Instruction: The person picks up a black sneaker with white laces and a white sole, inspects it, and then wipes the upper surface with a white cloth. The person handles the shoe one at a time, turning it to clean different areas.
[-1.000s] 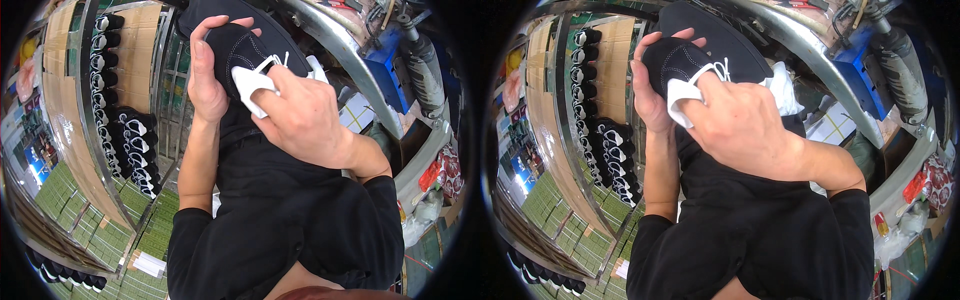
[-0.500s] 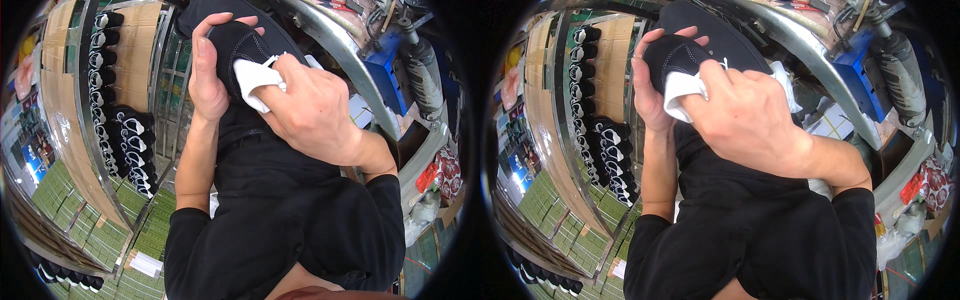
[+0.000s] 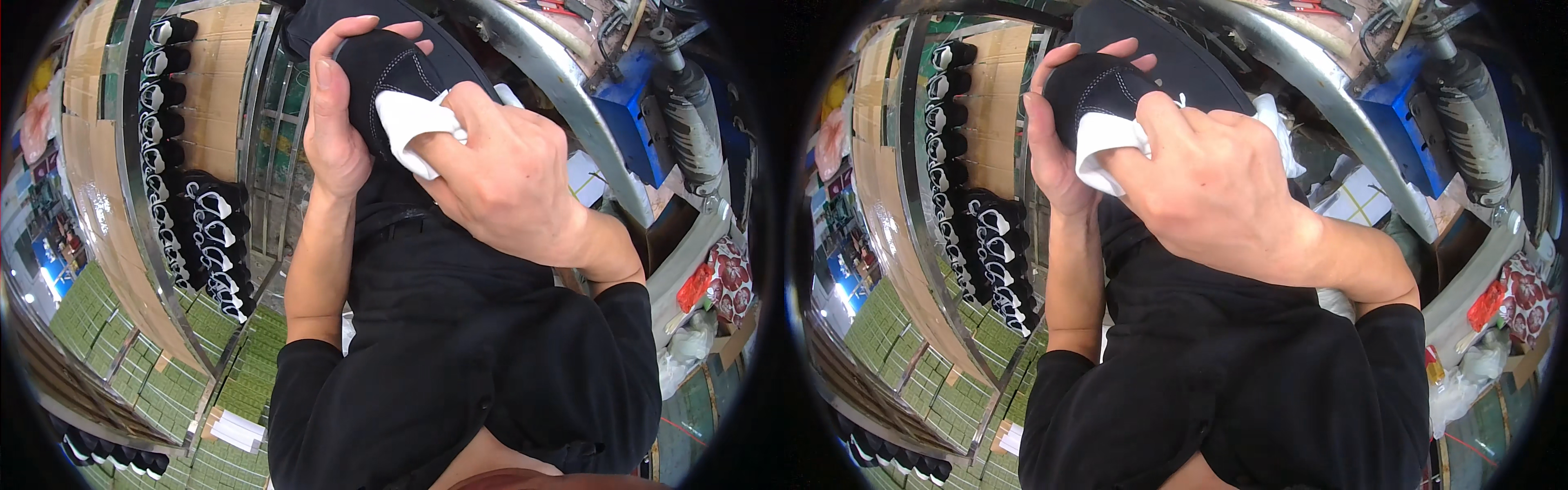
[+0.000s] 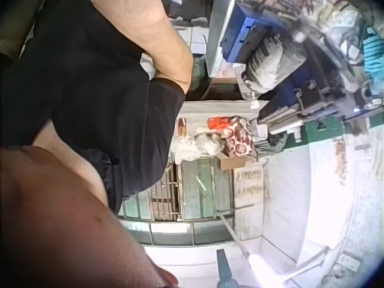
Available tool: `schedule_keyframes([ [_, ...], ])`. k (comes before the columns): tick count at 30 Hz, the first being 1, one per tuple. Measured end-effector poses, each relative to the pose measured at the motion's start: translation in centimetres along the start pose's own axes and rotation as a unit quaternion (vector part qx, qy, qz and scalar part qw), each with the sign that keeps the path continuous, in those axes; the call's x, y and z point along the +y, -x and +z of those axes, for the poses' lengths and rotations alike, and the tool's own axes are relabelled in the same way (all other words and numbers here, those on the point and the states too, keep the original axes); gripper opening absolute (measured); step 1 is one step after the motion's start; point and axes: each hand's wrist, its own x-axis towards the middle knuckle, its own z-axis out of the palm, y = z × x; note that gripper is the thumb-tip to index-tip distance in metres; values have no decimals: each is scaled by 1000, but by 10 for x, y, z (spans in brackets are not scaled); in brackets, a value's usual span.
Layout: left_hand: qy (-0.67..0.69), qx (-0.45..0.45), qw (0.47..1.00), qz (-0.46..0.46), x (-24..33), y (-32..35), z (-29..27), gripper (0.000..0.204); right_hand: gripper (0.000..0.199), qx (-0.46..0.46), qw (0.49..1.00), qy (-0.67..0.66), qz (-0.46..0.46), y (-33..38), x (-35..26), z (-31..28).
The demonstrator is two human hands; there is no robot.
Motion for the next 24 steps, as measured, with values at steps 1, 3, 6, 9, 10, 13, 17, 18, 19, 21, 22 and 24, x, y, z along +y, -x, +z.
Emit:
schedule_keyframes([
  [1,0,4,1000,-4,-1,1,0,55,27,-18,1000,-2,8,4,0,1],
  [3,3,5,1000,-1,0,-2,0,55,26,-50,999,-6,21,11,1,1],
  [6,15,2,1000,4,-2,1,0,55,15,11,1000,-9,-13,1,3,2],
  [9,6,8,1000,-8,-2,0,-2,54,16,-13,1000,-2,-6,7,2,3],
  [10,-3,9,1000,-9,-3,0,-3,54,16,-24,1000,-2,-7,8,2,2],
  [13,14,14,1000,-13,-3,1,-1,54,25,-10,1000,-16,20,3,-1,3],
  [17,17,16,1000,-9,-3,0,-1,54,24,-17,999,-10,32,1,-2,-2],
  [18,20,15,1000,-6,-2,0,-1,54,21,-18,1000,-4,19,3,-1,2],
  [19,13,17,1000,-11,-2,0,-2,54,18,-19,1000,2,5,5,0,7],
  [21,9,20,1000,-14,-3,1,-3,54,15,-16,1000,-4,-2,6,1,8],
  [22,8,21,1000,-16,-3,1,-3,54,15,-7,1000,-1,-3,3,1,8],
  [24,9,22,1000,-14,-3,1,-3,54,16,5,1000,6,-2,0,3,8],
])
